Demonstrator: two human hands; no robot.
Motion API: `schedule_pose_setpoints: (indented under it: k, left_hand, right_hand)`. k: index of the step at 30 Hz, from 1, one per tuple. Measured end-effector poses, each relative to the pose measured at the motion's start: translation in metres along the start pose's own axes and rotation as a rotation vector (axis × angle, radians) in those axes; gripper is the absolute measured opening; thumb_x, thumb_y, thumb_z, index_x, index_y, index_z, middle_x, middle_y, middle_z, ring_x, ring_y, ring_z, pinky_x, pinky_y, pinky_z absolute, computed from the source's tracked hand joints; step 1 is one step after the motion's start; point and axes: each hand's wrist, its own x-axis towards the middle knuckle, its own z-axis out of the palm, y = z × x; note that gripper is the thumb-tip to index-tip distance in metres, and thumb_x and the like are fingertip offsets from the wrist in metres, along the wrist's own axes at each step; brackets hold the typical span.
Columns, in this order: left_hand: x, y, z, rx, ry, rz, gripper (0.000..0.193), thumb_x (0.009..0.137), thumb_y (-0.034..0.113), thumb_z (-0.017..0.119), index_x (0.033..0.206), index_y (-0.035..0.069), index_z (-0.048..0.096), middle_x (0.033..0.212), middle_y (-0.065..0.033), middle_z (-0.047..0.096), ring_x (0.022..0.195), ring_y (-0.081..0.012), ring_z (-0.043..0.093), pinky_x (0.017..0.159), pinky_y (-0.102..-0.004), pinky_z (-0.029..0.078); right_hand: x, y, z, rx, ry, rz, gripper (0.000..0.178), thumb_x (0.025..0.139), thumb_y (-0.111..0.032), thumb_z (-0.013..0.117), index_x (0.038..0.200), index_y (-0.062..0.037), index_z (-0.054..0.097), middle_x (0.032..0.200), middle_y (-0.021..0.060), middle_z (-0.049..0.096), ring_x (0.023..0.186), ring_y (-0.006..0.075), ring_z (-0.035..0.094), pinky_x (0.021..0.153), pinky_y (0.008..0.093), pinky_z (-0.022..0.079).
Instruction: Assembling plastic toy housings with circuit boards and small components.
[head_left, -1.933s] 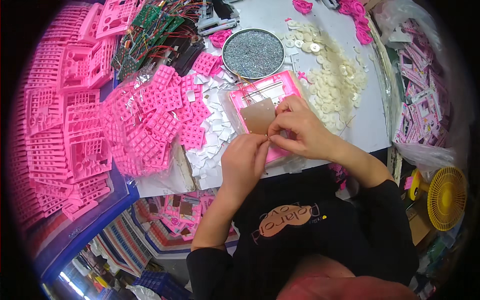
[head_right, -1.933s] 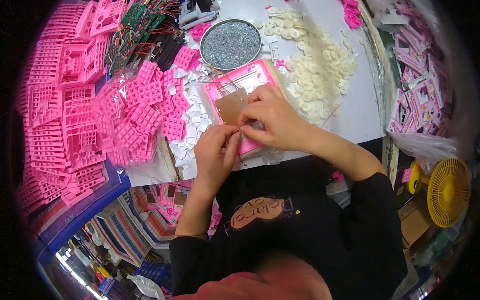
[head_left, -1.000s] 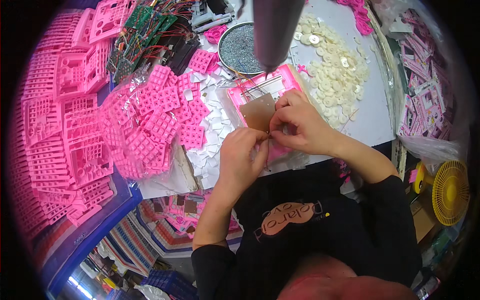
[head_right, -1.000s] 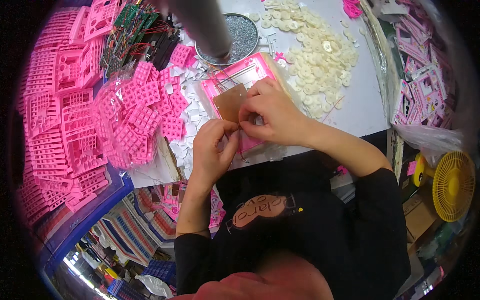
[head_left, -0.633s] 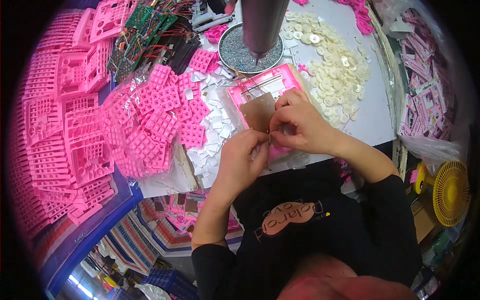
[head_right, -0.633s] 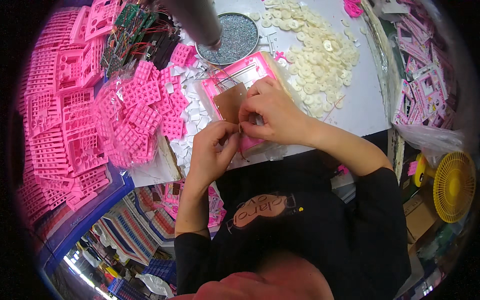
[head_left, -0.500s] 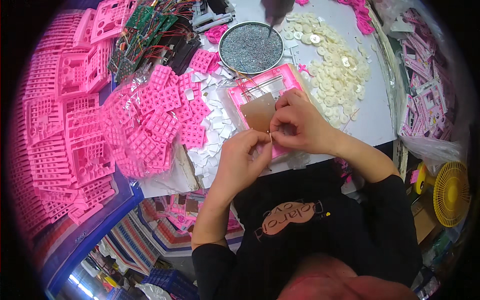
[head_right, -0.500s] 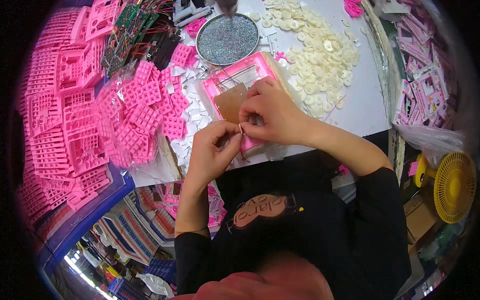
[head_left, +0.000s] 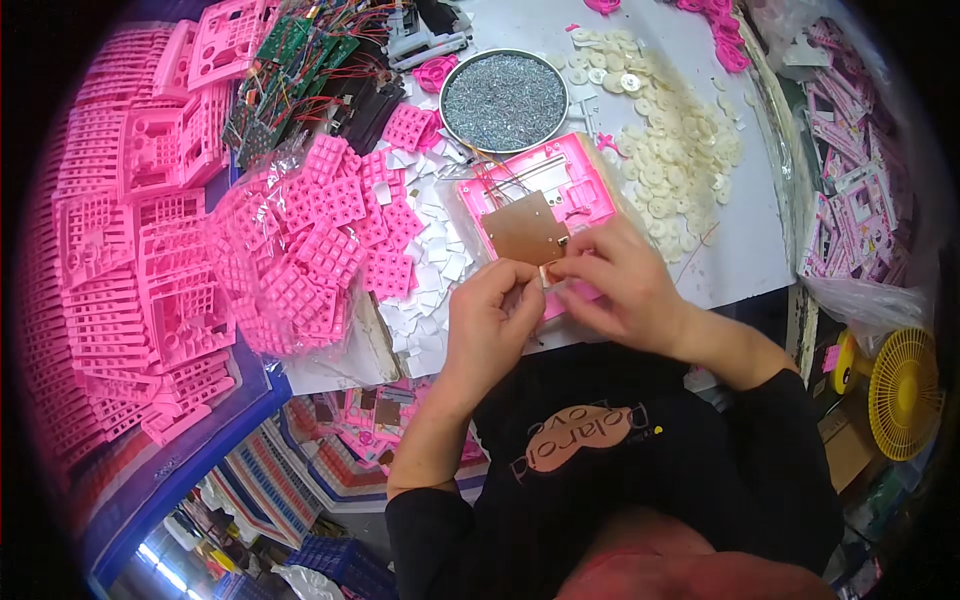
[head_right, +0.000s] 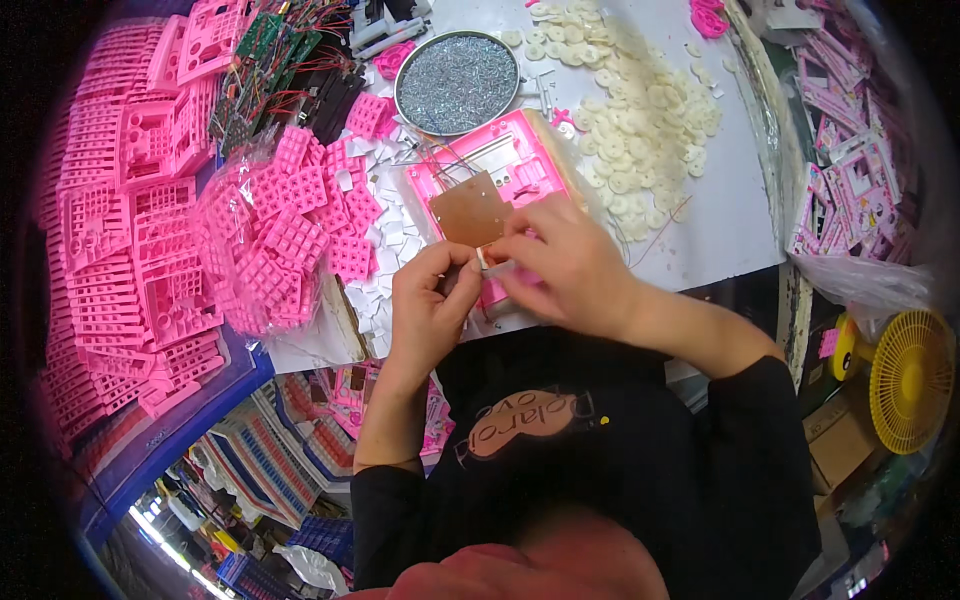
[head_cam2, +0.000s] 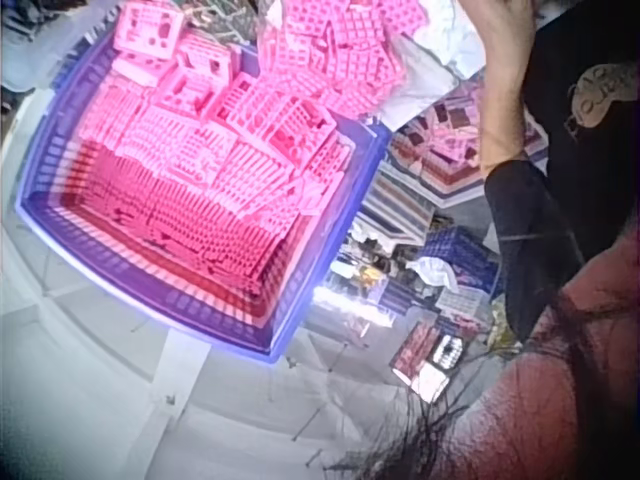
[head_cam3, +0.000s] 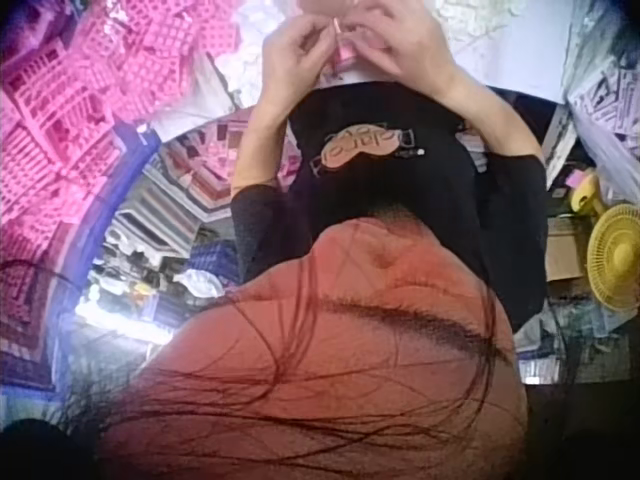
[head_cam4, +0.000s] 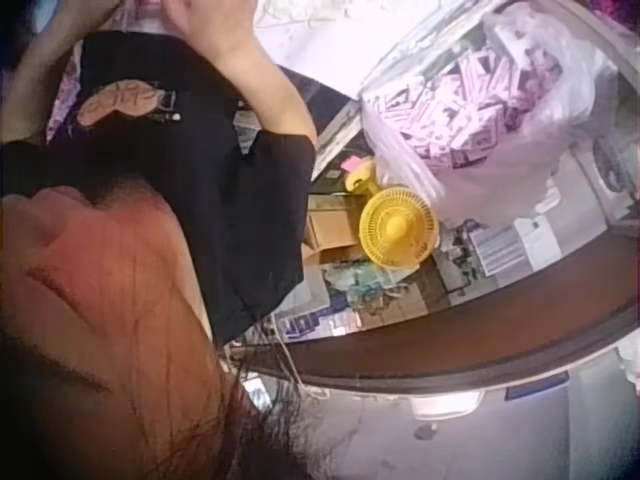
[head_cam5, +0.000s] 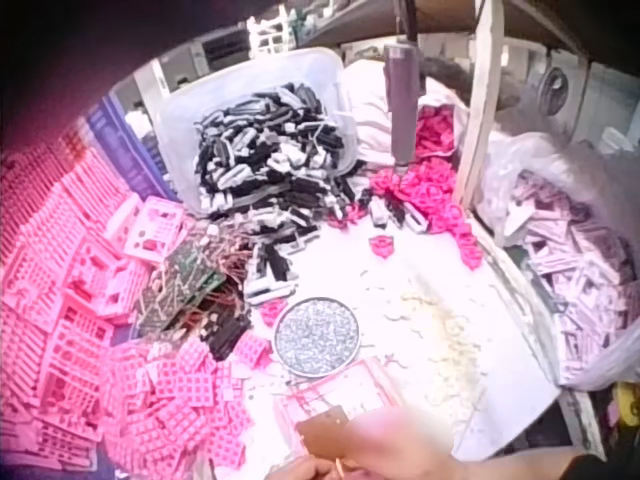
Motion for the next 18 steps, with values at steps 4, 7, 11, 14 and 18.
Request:
schedule_pose_setpoints:
  k: [4,7,11,14,18]
  left_hand:
    - [-0.007,0.001,0.017,-0.065,0.090,0.070,0.005,0.089,0.003,0.069,0.090,-0.002,0.067,0.078,-0.0094,0.061,0.060,-0.0149,0.054,0.056,-0.0295,0.043]
    - [-0.010,0.000,0.021,0.012,0.139,0.174,0.006,0.090,0.004,0.068,0.092,-0.001,0.068,0.077,-0.0088,0.062,0.059,-0.0151,0.055,0.056,-0.0295,0.043]
    - [-0.005,-0.003,0.008,0.152,0.084,0.013,0.009,0.093,0.006,0.067,0.098,-0.001,0.069,0.076,-0.0077,0.065,0.059,-0.0128,0.058,0.056,-0.0276,0.045]
    - [0.002,-0.004,-0.006,-0.250,-0.084,-0.221,0.012,0.098,0.007,0.065,0.105,-0.002,0.069,0.078,-0.0001,0.064,0.061,-0.0040,0.054,0.054,-0.0205,0.042]
    - [0.009,0.010,-0.017,-0.152,-0.203,-0.219,0.011,0.095,0.007,0.069,0.103,0.000,0.069,0.078,-0.0011,0.066,0.064,-0.0058,0.058,0.056,-0.0223,0.047]
  right_hand:
    - [-0.008,-0.008,0.000,0.419,-0.050,0.362,0.021,0.081,-0.005,0.076,0.101,-0.0035,0.070,0.099,0.0117,0.066,0.077,0.0279,0.065,0.066,0.0335,0.055]
    - [-0.016,-0.004,0.010,0.515,0.074,0.360,0.019,0.082,-0.001,0.075,0.100,-0.0017,0.069,0.098,0.0123,0.069,0.076,0.0273,0.068,0.064,0.0315,0.056]
    - [-0.019,0.007,0.010,0.214,0.060,-0.009,0.019,0.080,0.000,0.076,0.097,-0.0012,0.069,0.096,0.0113,0.071,0.082,0.0269,0.070,0.069,0.0335,0.058]
    - [-0.015,0.008,0.009,0.144,0.007,-0.153,0.019,0.079,-0.001,0.077,0.096,-0.0015,0.069,0.097,0.0104,0.071,0.083,0.0266,0.070,0.070,0.0346,0.058]
    - [-0.010,0.012,0.012,0.100,-0.043,-0.254,0.022,0.076,-0.004,0.078,0.096,-0.0031,0.069,0.099,0.0089,0.070,0.086,0.0267,0.069,0.069,0.0350,0.058]
